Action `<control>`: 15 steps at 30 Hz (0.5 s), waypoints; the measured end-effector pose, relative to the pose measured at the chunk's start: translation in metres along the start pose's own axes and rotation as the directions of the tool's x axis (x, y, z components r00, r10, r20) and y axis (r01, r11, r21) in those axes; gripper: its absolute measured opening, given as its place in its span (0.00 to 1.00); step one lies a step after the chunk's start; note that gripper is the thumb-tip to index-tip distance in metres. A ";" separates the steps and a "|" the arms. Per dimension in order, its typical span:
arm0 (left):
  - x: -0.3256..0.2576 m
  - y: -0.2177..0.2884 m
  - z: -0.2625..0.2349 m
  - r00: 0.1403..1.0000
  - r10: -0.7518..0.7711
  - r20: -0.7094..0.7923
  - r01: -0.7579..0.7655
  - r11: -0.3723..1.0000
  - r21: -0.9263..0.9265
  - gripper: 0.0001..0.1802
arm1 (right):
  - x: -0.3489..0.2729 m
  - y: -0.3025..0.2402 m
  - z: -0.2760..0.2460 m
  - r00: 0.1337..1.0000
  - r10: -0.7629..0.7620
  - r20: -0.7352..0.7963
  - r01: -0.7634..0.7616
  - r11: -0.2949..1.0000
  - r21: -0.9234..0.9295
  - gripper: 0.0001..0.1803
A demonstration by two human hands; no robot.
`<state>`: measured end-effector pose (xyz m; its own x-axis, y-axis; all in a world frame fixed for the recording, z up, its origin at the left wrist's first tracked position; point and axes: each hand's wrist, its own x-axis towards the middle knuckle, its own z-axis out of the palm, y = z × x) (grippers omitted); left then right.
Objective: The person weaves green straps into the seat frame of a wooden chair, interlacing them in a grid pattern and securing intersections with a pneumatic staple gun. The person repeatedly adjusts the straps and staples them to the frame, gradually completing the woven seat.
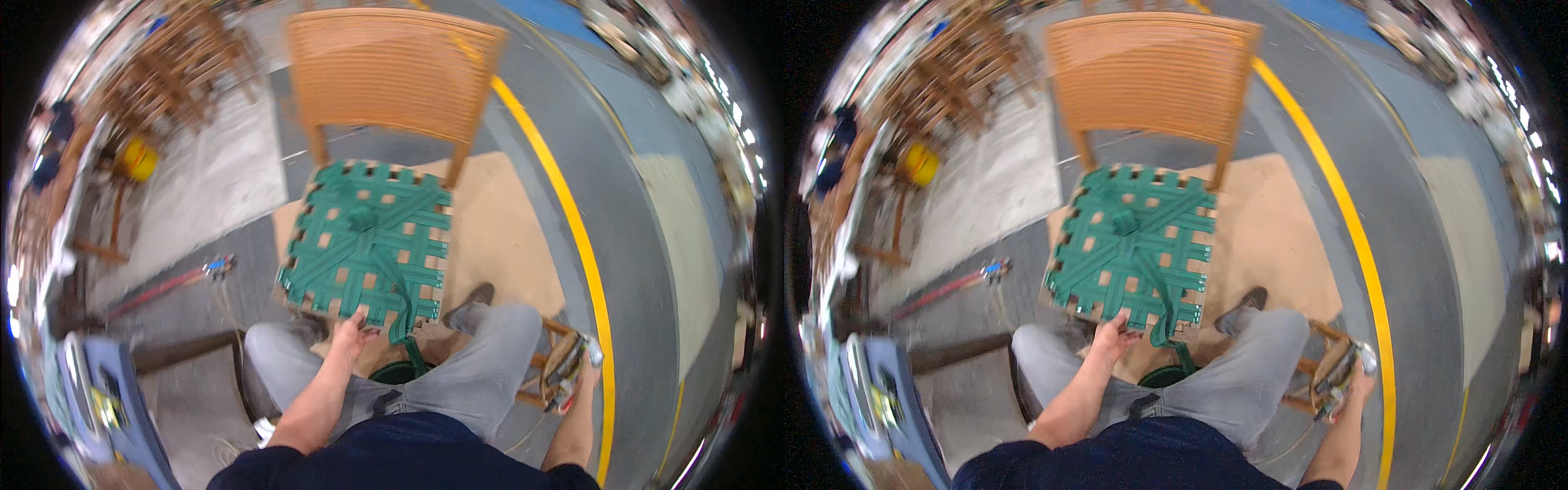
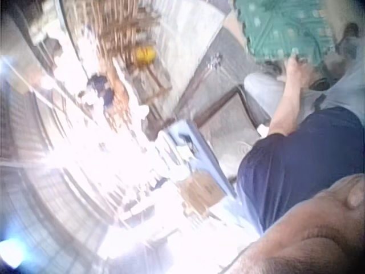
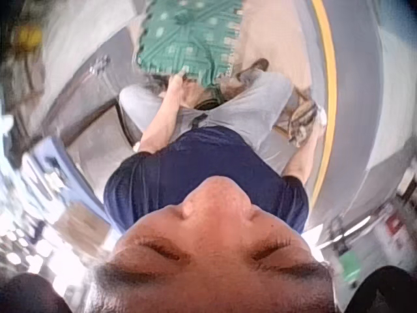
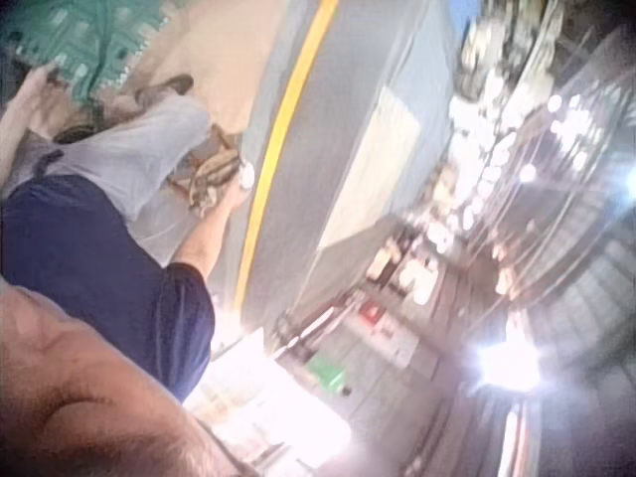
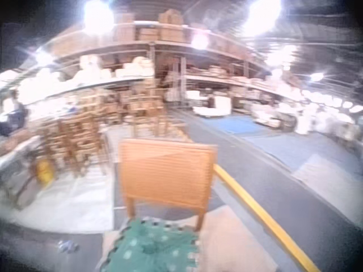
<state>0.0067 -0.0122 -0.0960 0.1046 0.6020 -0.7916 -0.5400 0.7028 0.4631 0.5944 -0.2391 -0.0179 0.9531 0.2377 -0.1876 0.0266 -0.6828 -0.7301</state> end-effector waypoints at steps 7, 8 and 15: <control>-0.031 0.021 0.006 0.645 0.710 -0.283 -0.394 0.626 0.673 0.53 | -0.104 -0.043 0.107 0.735 -0.365 0.572 0.337 0.928 0.160 0.29; -0.038 0.014 -0.002 0.451 0.863 -0.228 -0.280 0.379 0.882 0.56 | -0.140 -0.059 0.137 0.643 -0.387 0.661 0.374 0.912 0.171 0.27; -0.062 0.061 0.097 0.721 0.689 0.077 -0.256 0.162 0.953 0.32 | -0.223 -0.149 0.191 0.406 -0.486 0.774 0.575 0.794 0.197 0.19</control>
<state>0.0480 0.0304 0.0200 -0.2325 0.9471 -0.2213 0.6818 0.3209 0.6574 0.3203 -0.0578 0.0073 0.1401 0.9630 -0.2304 0.5097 -0.2696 -0.8170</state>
